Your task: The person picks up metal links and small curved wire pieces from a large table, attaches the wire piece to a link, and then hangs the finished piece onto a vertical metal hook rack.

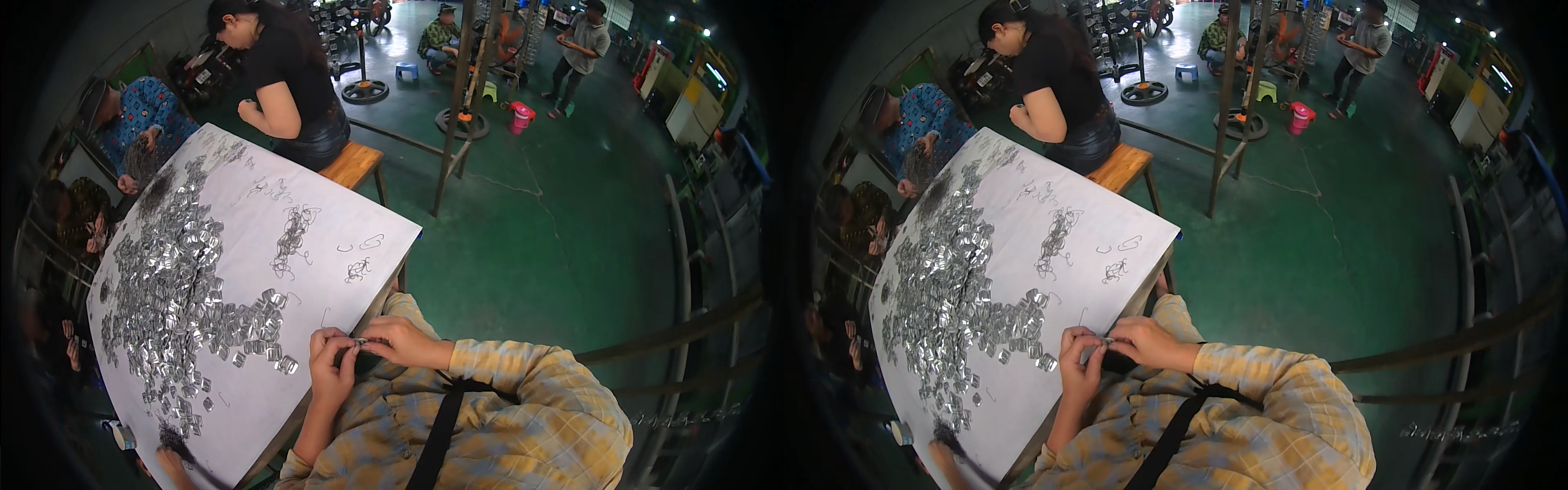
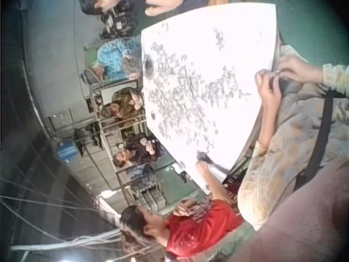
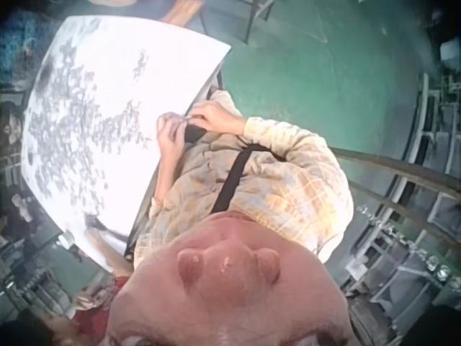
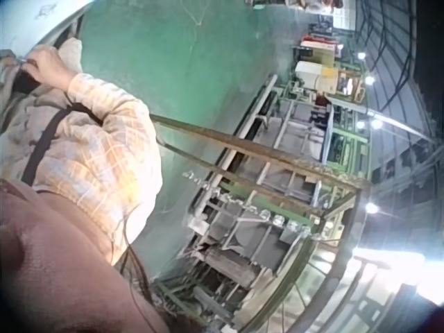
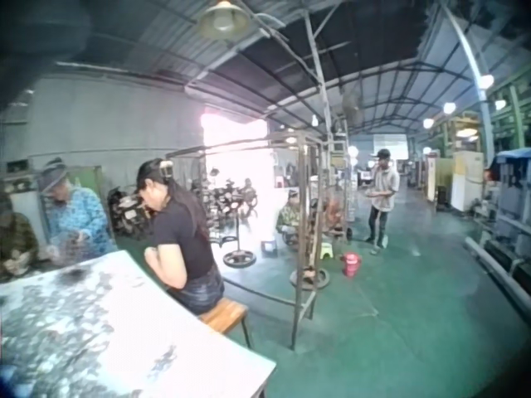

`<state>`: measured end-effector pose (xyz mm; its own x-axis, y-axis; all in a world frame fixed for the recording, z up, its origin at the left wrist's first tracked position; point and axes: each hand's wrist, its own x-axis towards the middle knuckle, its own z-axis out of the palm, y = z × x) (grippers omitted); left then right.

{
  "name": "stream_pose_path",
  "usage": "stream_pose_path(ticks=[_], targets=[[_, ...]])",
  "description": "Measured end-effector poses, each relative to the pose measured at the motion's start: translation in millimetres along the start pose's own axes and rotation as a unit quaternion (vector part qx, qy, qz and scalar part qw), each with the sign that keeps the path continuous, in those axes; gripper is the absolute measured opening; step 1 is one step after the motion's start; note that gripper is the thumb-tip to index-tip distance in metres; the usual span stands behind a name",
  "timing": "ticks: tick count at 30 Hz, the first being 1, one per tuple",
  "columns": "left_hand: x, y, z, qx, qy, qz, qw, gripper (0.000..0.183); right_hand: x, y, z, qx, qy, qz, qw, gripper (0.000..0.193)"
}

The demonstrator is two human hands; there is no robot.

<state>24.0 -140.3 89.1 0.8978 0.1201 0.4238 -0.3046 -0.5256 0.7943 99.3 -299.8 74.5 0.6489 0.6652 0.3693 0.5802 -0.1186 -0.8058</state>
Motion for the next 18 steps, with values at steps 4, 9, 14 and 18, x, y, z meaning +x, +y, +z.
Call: stream_pose_path(ticks=[4,9,14,18], targets=[[-3.2,-1.6,5.7,-0.020,0.028,-0.006,0.999,0.009,1.2,-3.1,-2.1,-0.003,-0.009,0.002,1.000,0.013],[-2.7,-6.1,12.0,-0.079,0.060,0.001,0.995,0.007,2.3,-2.6,-2.9,0.008,-0.036,0.011,0.999,0.012],[-11.2,-8.7,11.9,-0.143,0.057,-0.031,0.988,0.006,2.5,-6.8,-2.1,0.029,-0.031,0.009,0.999,0.011],[-15.3,-9.7,9.0,-0.142,0.056,-0.014,0.988,0.006,1.9,-3.2,-2.9,0.084,-0.036,0.009,0.996,0.013]])
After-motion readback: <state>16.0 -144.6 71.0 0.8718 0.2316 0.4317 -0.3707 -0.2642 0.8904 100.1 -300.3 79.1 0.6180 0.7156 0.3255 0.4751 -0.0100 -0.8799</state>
